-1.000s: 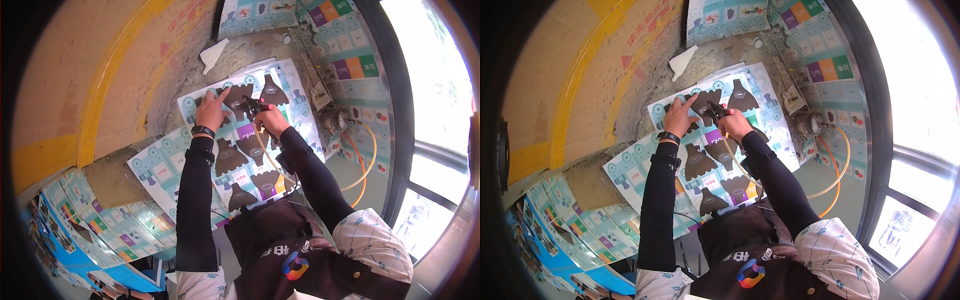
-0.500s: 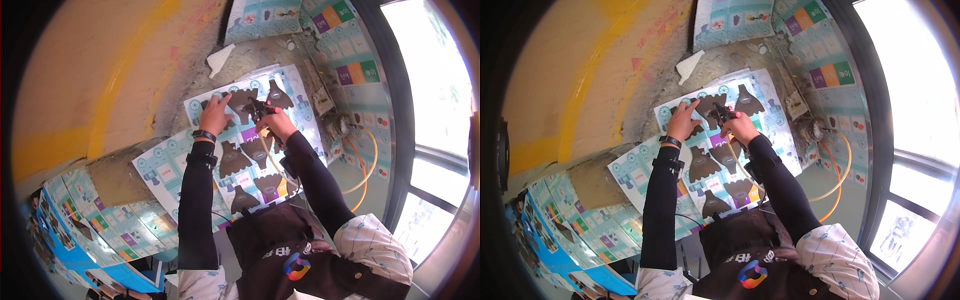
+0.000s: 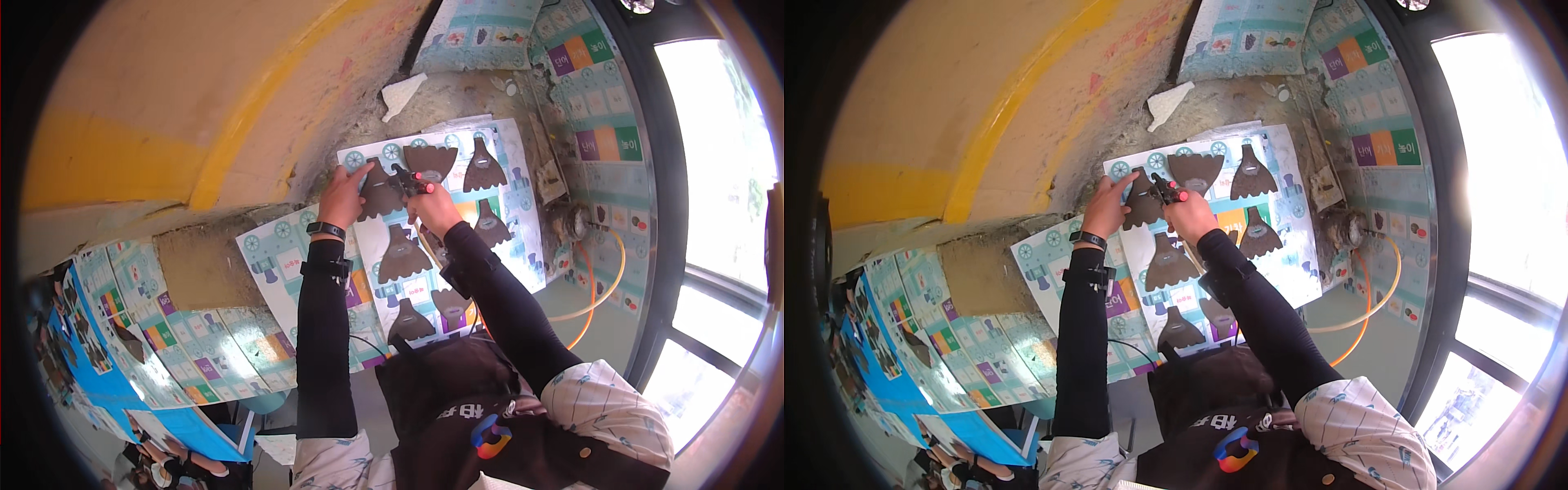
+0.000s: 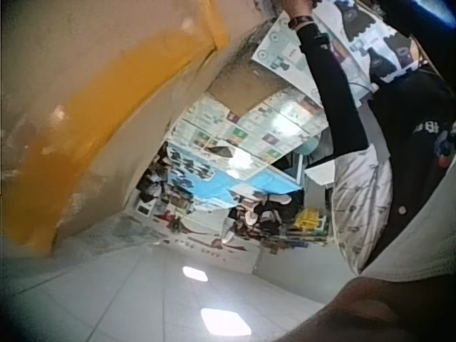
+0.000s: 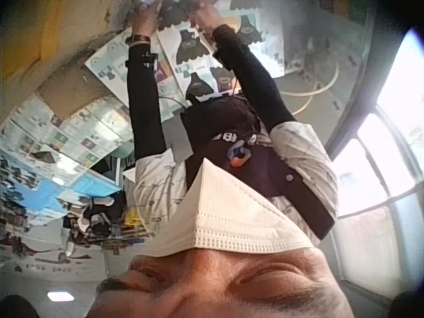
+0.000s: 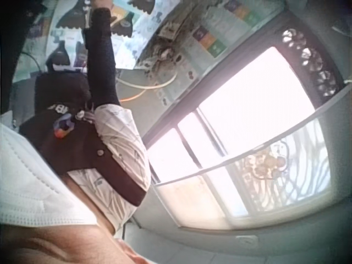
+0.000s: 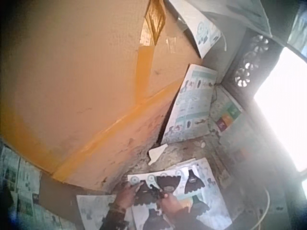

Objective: Applying glue to shoe components and organizing them for production.

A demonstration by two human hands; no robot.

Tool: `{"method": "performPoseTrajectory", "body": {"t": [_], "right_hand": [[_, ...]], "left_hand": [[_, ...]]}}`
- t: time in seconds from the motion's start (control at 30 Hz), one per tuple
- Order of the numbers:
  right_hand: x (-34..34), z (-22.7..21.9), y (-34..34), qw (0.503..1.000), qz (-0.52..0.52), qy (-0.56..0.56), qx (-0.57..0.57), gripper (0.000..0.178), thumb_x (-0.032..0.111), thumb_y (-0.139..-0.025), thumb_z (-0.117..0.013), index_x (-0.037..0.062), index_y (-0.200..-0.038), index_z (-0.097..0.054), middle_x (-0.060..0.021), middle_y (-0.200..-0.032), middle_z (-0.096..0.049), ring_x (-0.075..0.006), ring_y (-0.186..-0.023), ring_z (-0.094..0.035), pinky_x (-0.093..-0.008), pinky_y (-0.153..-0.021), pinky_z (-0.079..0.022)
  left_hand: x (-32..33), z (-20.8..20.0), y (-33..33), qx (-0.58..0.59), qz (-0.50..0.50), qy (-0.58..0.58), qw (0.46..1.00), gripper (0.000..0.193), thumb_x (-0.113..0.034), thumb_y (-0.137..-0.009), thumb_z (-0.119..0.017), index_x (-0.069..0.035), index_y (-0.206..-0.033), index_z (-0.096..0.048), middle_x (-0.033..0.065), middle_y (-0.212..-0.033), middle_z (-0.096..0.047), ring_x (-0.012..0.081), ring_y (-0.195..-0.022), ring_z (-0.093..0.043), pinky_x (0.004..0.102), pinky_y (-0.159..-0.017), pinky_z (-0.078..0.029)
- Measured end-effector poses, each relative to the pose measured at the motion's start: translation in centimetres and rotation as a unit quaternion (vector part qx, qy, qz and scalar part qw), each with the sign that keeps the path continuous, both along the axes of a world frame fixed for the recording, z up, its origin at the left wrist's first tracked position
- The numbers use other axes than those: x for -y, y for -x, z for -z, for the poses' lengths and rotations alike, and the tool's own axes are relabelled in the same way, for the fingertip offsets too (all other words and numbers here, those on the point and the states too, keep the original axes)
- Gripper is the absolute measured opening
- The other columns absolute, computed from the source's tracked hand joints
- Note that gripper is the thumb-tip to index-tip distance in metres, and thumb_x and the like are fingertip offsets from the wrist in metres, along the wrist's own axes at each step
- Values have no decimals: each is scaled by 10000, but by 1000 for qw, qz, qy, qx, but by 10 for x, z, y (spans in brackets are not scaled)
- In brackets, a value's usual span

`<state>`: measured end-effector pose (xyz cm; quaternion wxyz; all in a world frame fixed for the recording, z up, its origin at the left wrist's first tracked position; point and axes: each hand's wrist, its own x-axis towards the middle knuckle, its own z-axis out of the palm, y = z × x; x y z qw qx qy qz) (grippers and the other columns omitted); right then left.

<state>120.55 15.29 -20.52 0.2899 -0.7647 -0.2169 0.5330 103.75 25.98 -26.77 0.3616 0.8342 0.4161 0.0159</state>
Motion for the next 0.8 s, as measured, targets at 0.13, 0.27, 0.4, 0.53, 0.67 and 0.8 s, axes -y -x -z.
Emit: {"method": "performPoseTrajectory", "body": {"t": [0.13,0.27,0.4,0.53,0.67,0.8], "right_hand": [[-2,3,1,999,-26,-20,11,143,115,-770,-585,-21,-787,-625,-105,-609,-618,-189,-527,-618,-324,-443,-465],[-2,4,4,999,-36,-15,-13,161,113,-767,-596,-32,-700,-614,-107,-570,-604,-188,-506,-611,-334,-442,-448],[7,5,2,995,-96,-22,13,154,98,-757,-599,-42,-692,-613,-103,-569,-612,-187,-504,-617,-346,-453,-457],[15,5,-7,1000,-5,-19,-8,150,92,-755,-599,-38,-682,-612,-102,-562,-611,-186,-500,-618,-331,-456,-460],[8,3,-8,999,2,-34,2,124,78,-767,-594,-30,-707,-607,-99,-589,-620,-188,-506,-624,-318,-444,-454],[5,-8,2,998,-12,-46,-38,104,82,-773,-607,-17,-804,-605,-94,-685,-637,-176,-531,-624,-321,-433,-448]], "left_hand": [[0,0,0,-2,1,-9,1000,774,54,-704,-718,-291,-1355,-482,132,-1056,-504,328,-993,-580,400,-820,-492],[0,-2,0,6,2,-8,1000,774,62,-704,-708,-290,-1356,-483,133,-1047,-499,331,-992,-578,398,-819,-490],[1,-3,0,13,1,-15,1000,774,70,-702,-702,-282,-1357,-485,135,-1031,-488,333,-967,-582,400,-810,-489],[2,-4,1,9,-4,-10,1000,780,82,-697,-694,-280,-1356,-487,134,-1028,-486,329,-954,-587,402,-809,-488],[2,-4,1,9,-5,-17,1000,777,88,-698,-687,-278,-1354,-490,131,-1029,-487,325,-957,-586,403,-805,-489],[7,-5,2,34,-9,-48,998,717,69,-722,-680,-248,-1341,-501,136,-1031,-500,322,-937,-590,401,-791,-495]]}}
